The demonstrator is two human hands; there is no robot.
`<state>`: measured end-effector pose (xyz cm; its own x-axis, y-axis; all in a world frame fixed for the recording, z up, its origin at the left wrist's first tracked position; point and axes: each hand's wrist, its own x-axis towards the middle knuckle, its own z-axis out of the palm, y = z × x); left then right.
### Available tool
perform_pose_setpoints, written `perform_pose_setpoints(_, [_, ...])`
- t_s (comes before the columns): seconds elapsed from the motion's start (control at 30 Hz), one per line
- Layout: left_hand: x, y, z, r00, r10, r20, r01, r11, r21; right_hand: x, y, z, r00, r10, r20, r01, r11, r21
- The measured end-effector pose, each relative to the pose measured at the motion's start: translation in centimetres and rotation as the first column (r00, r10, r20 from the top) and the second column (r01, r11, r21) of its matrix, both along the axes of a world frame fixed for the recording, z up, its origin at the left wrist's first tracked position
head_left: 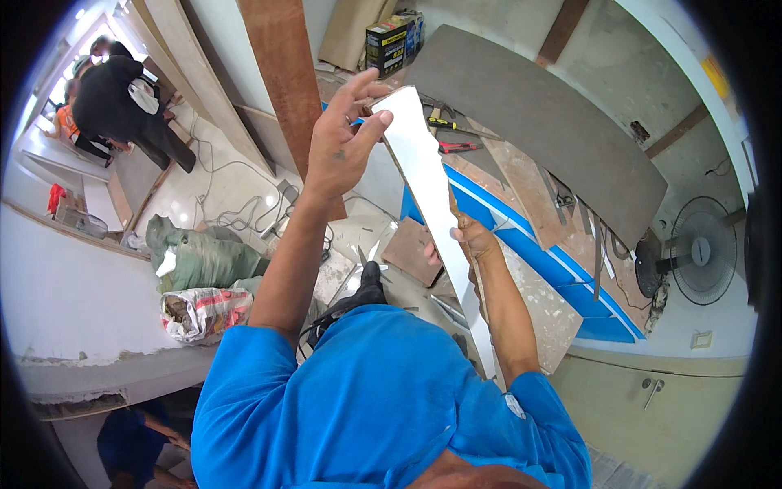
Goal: The person measures and cuts a long white wooden strip using a utility knife and a straight edge. They repeatedly align the strip, score it, and snap off sections, then trim the edges.
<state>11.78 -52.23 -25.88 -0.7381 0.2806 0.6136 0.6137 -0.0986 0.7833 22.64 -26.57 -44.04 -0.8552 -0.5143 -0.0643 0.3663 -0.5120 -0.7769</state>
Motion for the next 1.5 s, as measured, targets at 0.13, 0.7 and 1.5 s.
perform_pose_setpoints(0.13, [-3.4,0.1,-2.0,0.945,0.234,-0.230,-0.271,0.952,-0.145,-2.5,-0.3,-1.1,0.998,0.058,0.012,-0.059,0.987,0.150])
perform_pose_setpoints(0.7, [-21.4,-2.1,-16.0,0.725,-0.449,0.523,0.226,0.872,0.434,-5.9,-6.9,-1.6,0.852,-0.296,-0.431,0.484,0.130,0.866])
perform_pose_setpoints(1.5, [-18.8,5.9,-27.6,0.196,-0.269,0.943,0.346,0.919,0.191,-6.3,-5.2,0.8,0.815,-0.400,-0.420,0.520,0.182,0.835])
